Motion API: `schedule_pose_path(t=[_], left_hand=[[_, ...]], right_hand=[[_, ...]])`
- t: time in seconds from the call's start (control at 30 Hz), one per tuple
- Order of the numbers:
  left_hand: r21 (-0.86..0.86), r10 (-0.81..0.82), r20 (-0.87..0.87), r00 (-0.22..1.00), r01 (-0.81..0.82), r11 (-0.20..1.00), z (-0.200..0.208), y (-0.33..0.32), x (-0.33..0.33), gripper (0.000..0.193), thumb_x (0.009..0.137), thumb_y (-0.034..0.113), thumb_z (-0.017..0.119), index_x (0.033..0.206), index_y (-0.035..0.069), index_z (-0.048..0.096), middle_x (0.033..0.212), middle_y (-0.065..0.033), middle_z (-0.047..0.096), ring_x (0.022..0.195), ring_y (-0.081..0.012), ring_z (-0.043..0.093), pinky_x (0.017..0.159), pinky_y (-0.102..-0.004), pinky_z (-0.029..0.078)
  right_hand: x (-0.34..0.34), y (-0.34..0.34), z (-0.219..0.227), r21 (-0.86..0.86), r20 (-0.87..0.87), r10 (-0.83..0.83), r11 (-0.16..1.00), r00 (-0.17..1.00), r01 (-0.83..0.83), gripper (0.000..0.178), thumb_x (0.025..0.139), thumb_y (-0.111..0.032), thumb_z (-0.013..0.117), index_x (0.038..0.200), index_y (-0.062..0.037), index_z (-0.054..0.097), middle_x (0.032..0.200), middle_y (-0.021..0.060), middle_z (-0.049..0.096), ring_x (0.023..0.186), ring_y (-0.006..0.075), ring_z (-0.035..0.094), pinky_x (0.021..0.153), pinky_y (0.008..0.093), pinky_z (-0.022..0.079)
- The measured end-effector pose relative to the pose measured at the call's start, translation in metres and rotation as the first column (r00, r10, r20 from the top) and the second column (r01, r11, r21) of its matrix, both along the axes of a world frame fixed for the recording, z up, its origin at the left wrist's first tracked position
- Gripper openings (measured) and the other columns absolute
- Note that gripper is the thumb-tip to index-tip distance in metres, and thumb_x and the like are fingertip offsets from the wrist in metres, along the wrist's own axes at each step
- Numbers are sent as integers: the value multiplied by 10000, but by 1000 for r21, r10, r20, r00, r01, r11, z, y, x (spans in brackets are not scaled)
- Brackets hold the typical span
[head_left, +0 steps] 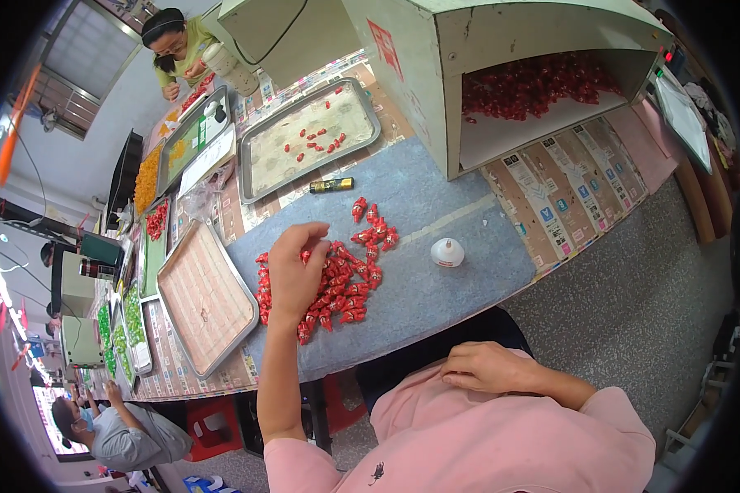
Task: The person applies glue to small toy parts and attaches pieces together by hand to assemble figurines. The person then gathers and arranges the assembled figurines on the table before capping the glue bottle.
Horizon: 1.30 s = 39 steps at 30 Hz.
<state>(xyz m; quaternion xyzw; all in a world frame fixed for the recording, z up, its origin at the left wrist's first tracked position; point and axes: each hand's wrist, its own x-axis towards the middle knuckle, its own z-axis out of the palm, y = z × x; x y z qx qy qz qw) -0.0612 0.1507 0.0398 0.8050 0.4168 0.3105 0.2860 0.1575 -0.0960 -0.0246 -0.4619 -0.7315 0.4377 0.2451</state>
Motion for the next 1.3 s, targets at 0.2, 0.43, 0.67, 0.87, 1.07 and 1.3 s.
schedule_pose_path(t=[0.2, 0.43, 0.67, 0.87, 1.07, 1.3], left_hand=[[250, 104, -105, 989, -75, 965, 7, -50, -19, 172, 750, -3, 684, 916, 30, 653, 894, -119, 622, 841, -290, 605, 743, -363, 476], [241, 185, -150, 971, -145, 960, 1, -102, -38, 173, 724, -29, 709, 884, 15, 659, 836, -109, 601, 749, -239, 603, 662, -312, 486], [227, 217, -157, 963, -179, 957, -10, -120, -38, 228, 699, -32, 717, 912, 31, 664, 834, -100, 600, 759, -239, 591, 674, -331, 479], [129, 239, -147, 960, -221, 967, -16, -128, -38, 291, 698, -20, 713, 977, 33, 654, 861, -113, 585, 825, -290, 566, 736, -382, 456], [129, 228, -133, 964, -212, 969, -23, -129, -38, 288, 699, -16, 713, 977, 26, 652, 873, -122, 588, 827, -295, 566, 737, -381, 458], [213, 233, -109, 966, -206, 955, -22, -128, -28, 277, 686, -32, 727, 947, 36, 667, 824, -95, 579, 755, -240, 576, 677, -337, 467]], right_hand=[[5, 9, 9, 88, -47, -48, 995, 998, 52, 152, 861, -196, 617, 889, -51, 653, 842, 105, 607, 808, 298, 608, 716, 392, 499], [23, 27, 42, 240, -169, -497, 817, 851, 525, 98, 784, -19, 682, 880, -34, 670, 828, 111, 628, 710, 237, 619, 625, 315, 505], [36, 53, 39, 298, -141, -689, 656, 711, 694, 328, 766, -24, 694, 1086, -40, 621, 1071, 101, 568, 846, 195, 582, 681, 285, 493], [31, 72, 42, 310, -115, -707, 641, 698, 702, 470, 751, -63, 720, 1194, -64, 563, 1201, 100, 527, 1040, 235, 551, 786, 326, 486], [26, 84, 39, 306, -123, -703, 645, 701, 700, 515, 749, -86, 734, 1226, -73, 541, 1242, 105, 516, 1116, 258, 529, 850, 346, 473], [27, 96, 25, 304, -148, -652, 685, 743, 662, 424, 751, -90, 731, 1143, -45, 576, 1106, 136, 597, 1033, 308, 563, 865, 372, 458]])
